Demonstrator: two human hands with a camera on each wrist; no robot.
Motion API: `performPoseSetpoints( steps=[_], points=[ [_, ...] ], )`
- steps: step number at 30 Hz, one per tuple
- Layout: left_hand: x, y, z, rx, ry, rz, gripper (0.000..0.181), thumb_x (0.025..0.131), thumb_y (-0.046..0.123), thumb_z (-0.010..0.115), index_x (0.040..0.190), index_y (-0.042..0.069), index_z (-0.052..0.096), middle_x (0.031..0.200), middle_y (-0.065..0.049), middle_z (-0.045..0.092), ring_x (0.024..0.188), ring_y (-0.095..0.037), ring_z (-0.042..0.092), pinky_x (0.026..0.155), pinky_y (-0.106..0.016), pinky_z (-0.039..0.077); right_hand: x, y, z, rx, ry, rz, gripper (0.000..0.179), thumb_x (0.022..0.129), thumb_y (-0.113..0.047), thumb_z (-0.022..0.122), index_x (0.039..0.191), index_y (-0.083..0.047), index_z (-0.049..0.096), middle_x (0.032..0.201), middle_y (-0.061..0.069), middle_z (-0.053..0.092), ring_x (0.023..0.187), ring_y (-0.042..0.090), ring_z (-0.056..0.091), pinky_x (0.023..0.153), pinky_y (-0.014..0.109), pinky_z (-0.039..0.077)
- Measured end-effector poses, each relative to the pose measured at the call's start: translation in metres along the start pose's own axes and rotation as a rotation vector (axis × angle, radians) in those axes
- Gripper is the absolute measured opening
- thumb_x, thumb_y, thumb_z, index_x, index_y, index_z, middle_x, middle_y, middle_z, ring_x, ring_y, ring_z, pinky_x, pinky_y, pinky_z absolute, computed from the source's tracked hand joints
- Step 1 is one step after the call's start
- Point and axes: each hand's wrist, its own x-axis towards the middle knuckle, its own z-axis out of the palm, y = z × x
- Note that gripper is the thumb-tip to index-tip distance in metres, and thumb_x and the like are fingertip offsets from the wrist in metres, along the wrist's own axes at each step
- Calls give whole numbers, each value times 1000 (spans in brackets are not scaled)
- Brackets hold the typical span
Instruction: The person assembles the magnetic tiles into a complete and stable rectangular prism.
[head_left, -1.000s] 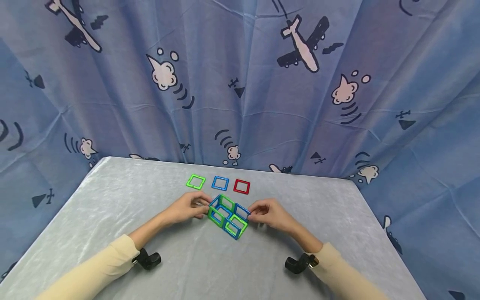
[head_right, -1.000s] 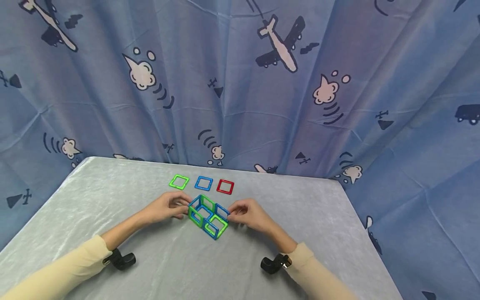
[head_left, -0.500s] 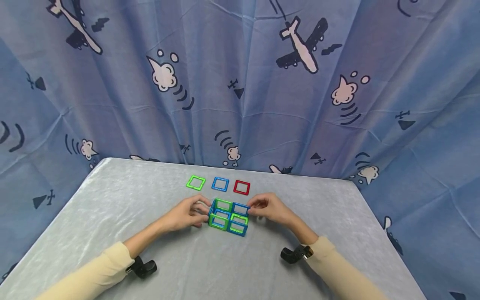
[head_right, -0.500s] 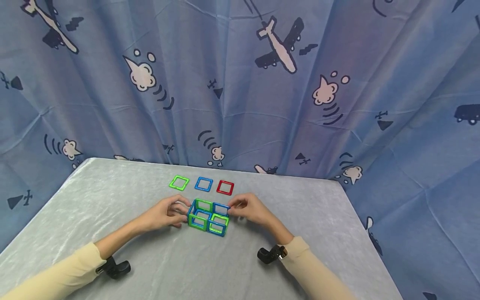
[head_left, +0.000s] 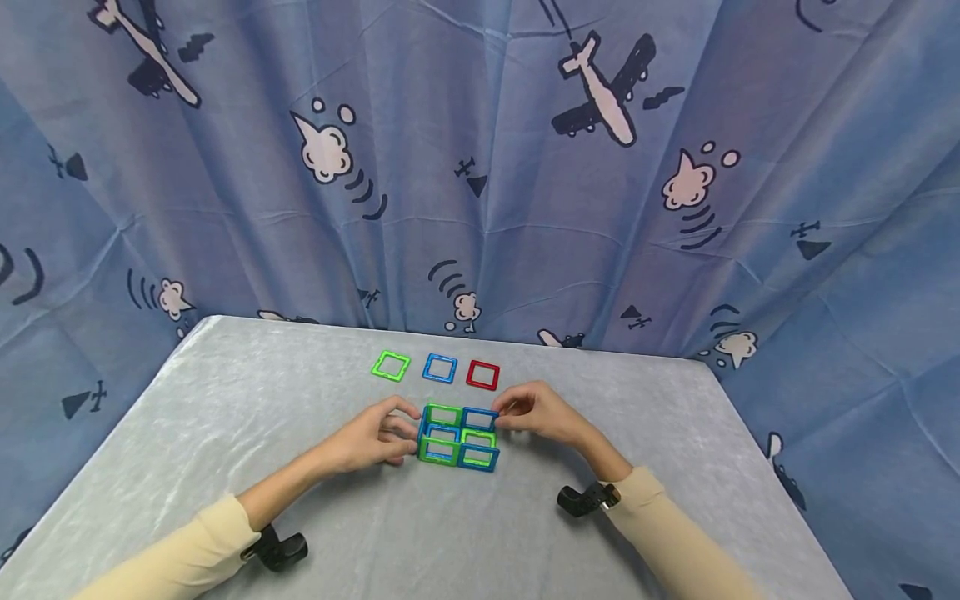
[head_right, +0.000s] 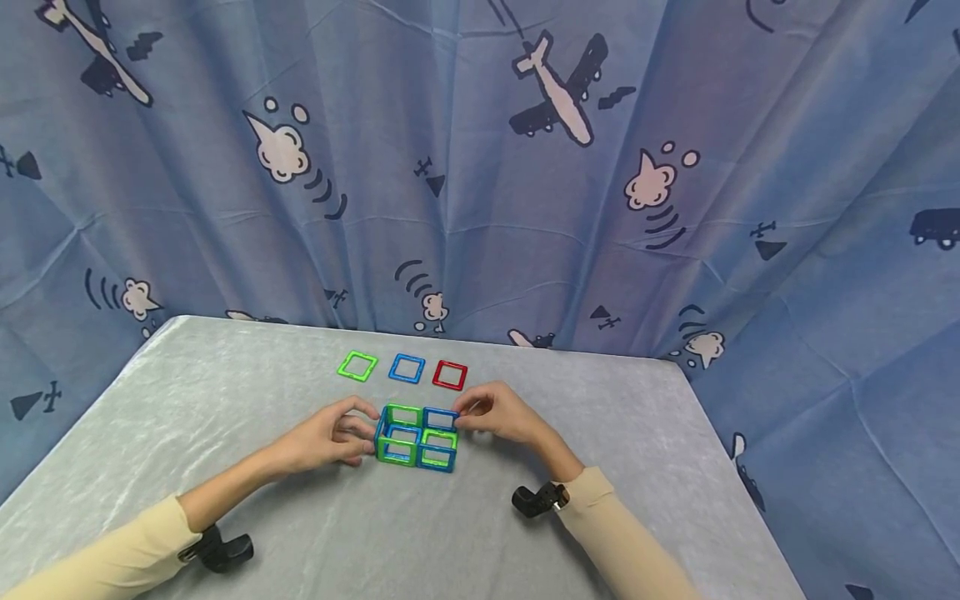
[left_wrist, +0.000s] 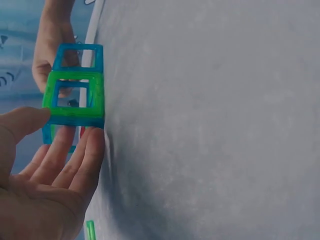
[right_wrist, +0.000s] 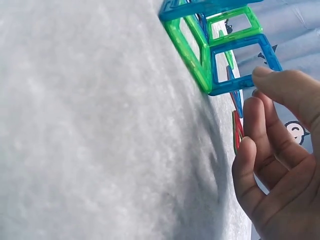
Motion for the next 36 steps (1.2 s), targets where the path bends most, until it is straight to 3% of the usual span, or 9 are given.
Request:
performPoseSetpoints(
  steps=[11,17,21,24,30,36],
  points=[
    [-2,-1,1,14,14,6,44,96,1,70,130,-7,44,107,-20,68,98,-41,69,77,-46,59,-1,4,-1,-48,-7,-36,14,90,2,76,103,6,73,94,10,72,78,24,62,65,26,50],
    [3,-4,-4,95,63,52,56,93,5,75,136,-8,42,112,-20,67,98,-35,70,78,-41,58,-1,5,2,-35,4,-36,14,89,6,75,103,7,73,95,15,72,78,26,62,65,25,50],
    [8,-6,-6,143,107,90,68,90,12,81,142,-7,41,124,-24,60,109,-38,64,87,-43,56,-1,7,1,-21,-4,-28,16,89,5,76,105,7,73,96,17,72,79,26,63,66,25,51],
    [11,-6,-6,134,91,107,74,88,14,83,146,-6,41,134,-25,54,121,-43,56,94,-47,52,-1,7,-3,-6,-9,-7,18,90,2,76,107,6,73,99,15,72,80,26,64,67,27,52],
    [15,-5,-5,124,9,144,73,88,12,83,145,-8,41,142,-26,49,128,-45,51,97,-51,50,4,12,-12,20,114,72,26,92,-6,76,114,7,70,100,12,70,77,36,65,64,34,55],
    [17,-7,-4,117,-6,146,71,88,9,82,144,-10,42,142,-27,49,127,-43,52,97,-50,50,14,26,-11,8,245,103,34,92,-6,77,121,8,67,99,18,68,74,42,62,58,37,54]
  ],
)
